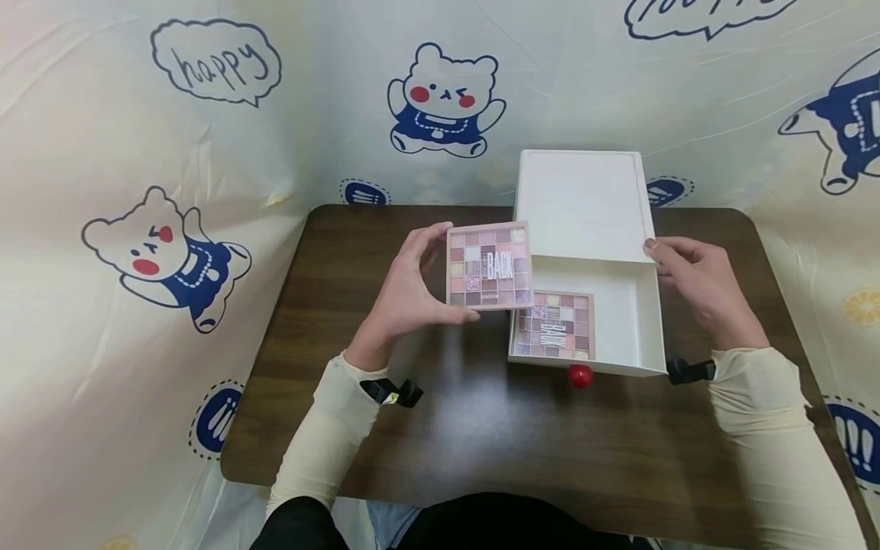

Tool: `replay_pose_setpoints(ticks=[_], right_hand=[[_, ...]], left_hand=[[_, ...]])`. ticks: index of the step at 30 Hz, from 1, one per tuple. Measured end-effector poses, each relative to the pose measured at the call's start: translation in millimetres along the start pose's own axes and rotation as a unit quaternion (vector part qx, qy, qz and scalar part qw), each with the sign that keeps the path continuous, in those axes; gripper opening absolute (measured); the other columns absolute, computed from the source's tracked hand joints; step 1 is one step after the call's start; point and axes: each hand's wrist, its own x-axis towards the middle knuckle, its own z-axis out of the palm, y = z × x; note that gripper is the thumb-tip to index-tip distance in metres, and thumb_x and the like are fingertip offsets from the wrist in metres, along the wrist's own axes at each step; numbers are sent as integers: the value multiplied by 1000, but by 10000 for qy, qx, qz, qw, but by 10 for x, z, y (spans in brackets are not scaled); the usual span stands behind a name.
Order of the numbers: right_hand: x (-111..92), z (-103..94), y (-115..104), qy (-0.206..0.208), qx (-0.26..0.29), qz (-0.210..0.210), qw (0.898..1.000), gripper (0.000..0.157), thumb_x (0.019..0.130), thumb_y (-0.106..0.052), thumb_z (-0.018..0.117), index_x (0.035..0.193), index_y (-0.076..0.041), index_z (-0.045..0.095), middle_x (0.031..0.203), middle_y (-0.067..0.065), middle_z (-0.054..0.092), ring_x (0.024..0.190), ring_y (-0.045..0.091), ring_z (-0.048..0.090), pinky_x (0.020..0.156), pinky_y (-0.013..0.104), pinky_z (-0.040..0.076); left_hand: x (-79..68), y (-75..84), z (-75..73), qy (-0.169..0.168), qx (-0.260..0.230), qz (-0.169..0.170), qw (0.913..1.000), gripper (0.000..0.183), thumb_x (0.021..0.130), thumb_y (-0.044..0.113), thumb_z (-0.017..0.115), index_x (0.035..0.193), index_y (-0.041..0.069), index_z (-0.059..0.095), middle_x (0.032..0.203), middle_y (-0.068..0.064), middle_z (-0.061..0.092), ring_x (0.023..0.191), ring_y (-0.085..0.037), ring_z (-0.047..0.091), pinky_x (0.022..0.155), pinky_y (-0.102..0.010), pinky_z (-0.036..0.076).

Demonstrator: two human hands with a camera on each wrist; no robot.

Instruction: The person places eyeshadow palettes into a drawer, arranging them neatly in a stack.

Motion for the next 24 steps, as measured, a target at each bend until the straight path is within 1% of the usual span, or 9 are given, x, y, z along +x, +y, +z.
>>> replay_pose_setpoints(ticks=[4, 6, 10, 14, 18, 21, 24], right_hand=[[0, 1, -10, -9, 10, -24, 10000, 77, 96, -61, 54, 144, -1, 51, 138, 22, 53, 96, 19, 65, 74, 20, 56], [-2, 1, -13, -9, 13, -31, 10000, 77, 96, -60, 55, 144, -1, 51, 138, 23, 53, 95, 18, 65, 73, 19, 55], [3, 0, -10, -12, 28, -38, 10000, 76, 96, -60, 55, 143, 0, 51, 137, 23, 53, 93, 15, 65, 72, 18, 55], [14, 1, -5, -5, 45, -56, 10000, 76, 96, -59, 55, 143, 0, 51, 137, 23, 53, 94, 17, 65, 72, 18, 55], [28, -2, -1, 6, 80, -61, 9999, 75, 97, -58, 55, 143, 1, 51, 136, 23, 53, 91, 13, 65, 71, 16, 55], [38, -6, 8, -12, 110, -80, 9999, 73, 98, -56, 55, 143, 1, 51, 136, 24, 53, 86, 7, 64, 69, 15, 54], [47, -10, 19, -54, 134, -118, 9998, 72, 98, -54, 55, 144, 1, 50, 137, 23, 53, 85, 4, 63, 69, 14, 54]], left_hand=[[12, 39, 86, -85, -102, 26, 9999, 109, 55, 10, 99, 148, 8, 42, 138, -4, 43, 128, -14, 43, 116, -30, 29], [25, 69, 133, -134, -108, 13, 9999, 109, 56, 12, 99, 148, 8, 41, 138, -4, 43, 129, -14, 43, 116, -30, 30], [36, 121, 219, -233, -66, -84, 9997, 109, 57, 19, 98, 149, 9, 41, 139, -2, 43, 128, -14, 43, 115, -29, 32], [34, 158, 293, -302, -134, -196, 9993, 110, 56, 18, 98, 149, 8, 40, 139, -2, 43, 128, -14, 43, 114, -28, 32], [37, 197, 359, -368, -130, -234, 9990, 110, 55, 17, 99, 148, 6, 40, 138, -3, 43, 126, -14, 43, 114, -28, 33], [47, 230, 407, -444, -110, -255, 9986, 109, 55, 19, 98, 148, 7, 41, 137, -3, 44, 125, -14, 43, 113, -28, 33], [55, 257, 447, -532, -37, -282, 9982, 108, 56, 21, 98, 147, 7, 42, 137, -3, 45, 125, -14, 43, 113, -28, 34]])
